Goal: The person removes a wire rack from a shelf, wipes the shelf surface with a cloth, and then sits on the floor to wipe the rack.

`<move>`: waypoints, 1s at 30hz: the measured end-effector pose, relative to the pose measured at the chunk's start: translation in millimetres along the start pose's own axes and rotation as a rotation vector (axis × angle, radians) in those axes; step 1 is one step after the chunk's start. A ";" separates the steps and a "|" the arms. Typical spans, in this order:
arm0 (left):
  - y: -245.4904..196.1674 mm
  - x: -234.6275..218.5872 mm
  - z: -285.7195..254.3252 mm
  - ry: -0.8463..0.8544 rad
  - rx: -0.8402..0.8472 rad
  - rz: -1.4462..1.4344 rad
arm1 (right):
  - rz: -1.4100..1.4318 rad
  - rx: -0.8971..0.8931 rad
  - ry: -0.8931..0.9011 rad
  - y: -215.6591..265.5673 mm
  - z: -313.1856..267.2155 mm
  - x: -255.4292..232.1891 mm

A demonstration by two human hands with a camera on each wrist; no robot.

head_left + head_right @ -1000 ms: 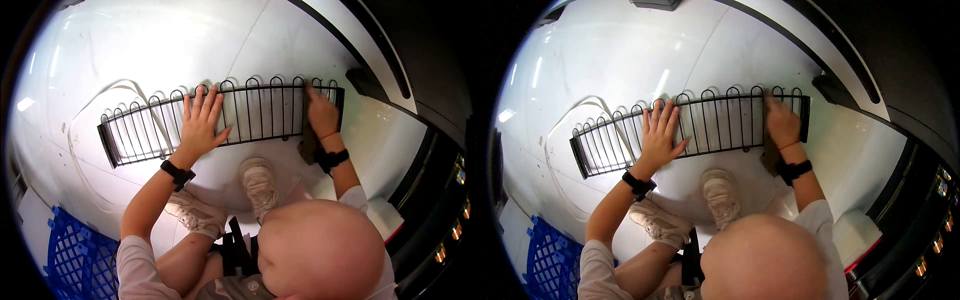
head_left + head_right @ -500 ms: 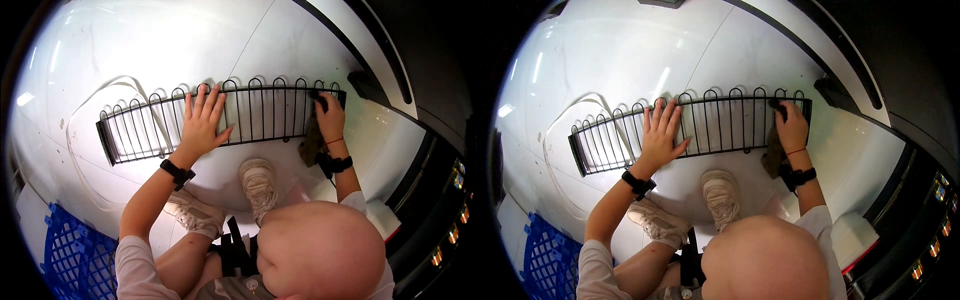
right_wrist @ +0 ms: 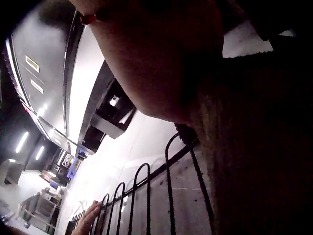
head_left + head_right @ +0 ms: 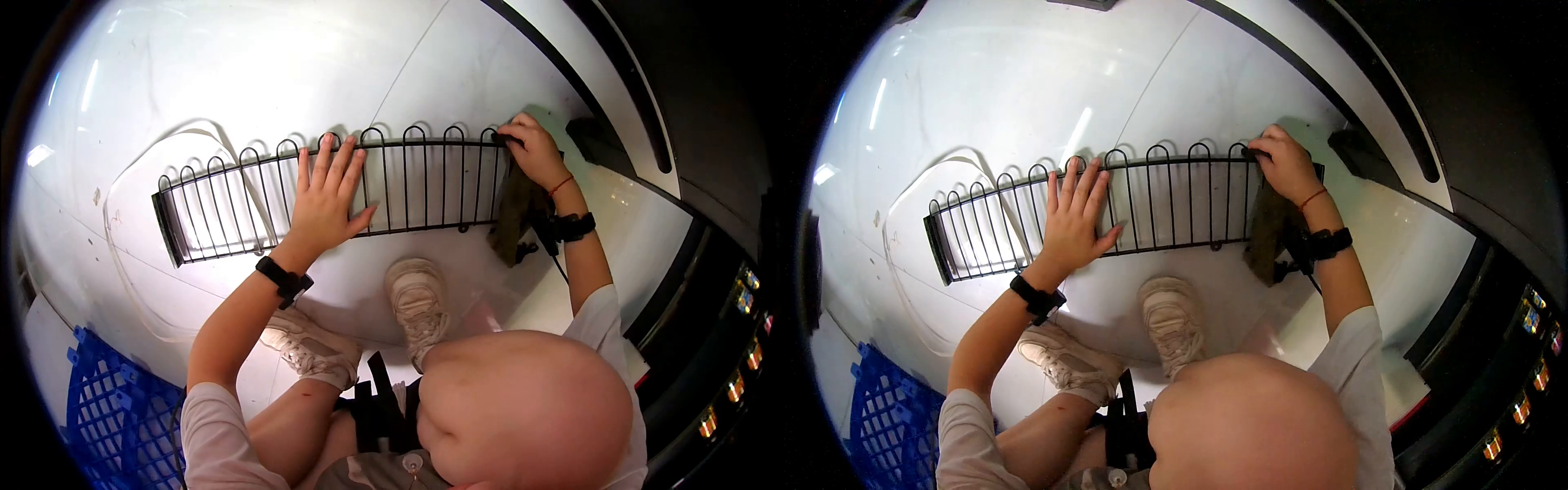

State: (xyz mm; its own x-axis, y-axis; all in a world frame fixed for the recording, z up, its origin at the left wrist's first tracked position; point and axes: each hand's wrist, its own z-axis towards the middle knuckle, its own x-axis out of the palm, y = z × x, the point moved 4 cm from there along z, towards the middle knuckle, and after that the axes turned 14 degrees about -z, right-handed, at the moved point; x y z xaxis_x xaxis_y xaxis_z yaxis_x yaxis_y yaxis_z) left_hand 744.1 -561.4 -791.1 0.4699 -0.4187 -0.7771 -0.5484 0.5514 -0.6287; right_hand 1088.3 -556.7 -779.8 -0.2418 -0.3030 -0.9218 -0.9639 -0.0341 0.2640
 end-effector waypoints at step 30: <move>2.3 -1.0 -1.9 0.012 -0.037 -0.044 | 0.029 0.219 0.410 -15.8 -132.8 -40.2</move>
State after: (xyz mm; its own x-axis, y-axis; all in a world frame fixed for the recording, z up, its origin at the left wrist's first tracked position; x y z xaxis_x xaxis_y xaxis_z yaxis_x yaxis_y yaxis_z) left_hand 741.0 -561.1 -791.8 0.4865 -0.4506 -0.7485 -0.5521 0.5054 -0.6631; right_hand 1128.0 -670.5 -709.2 -0.2473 -0.6535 -0.7154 -0.9689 0.1685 0.1811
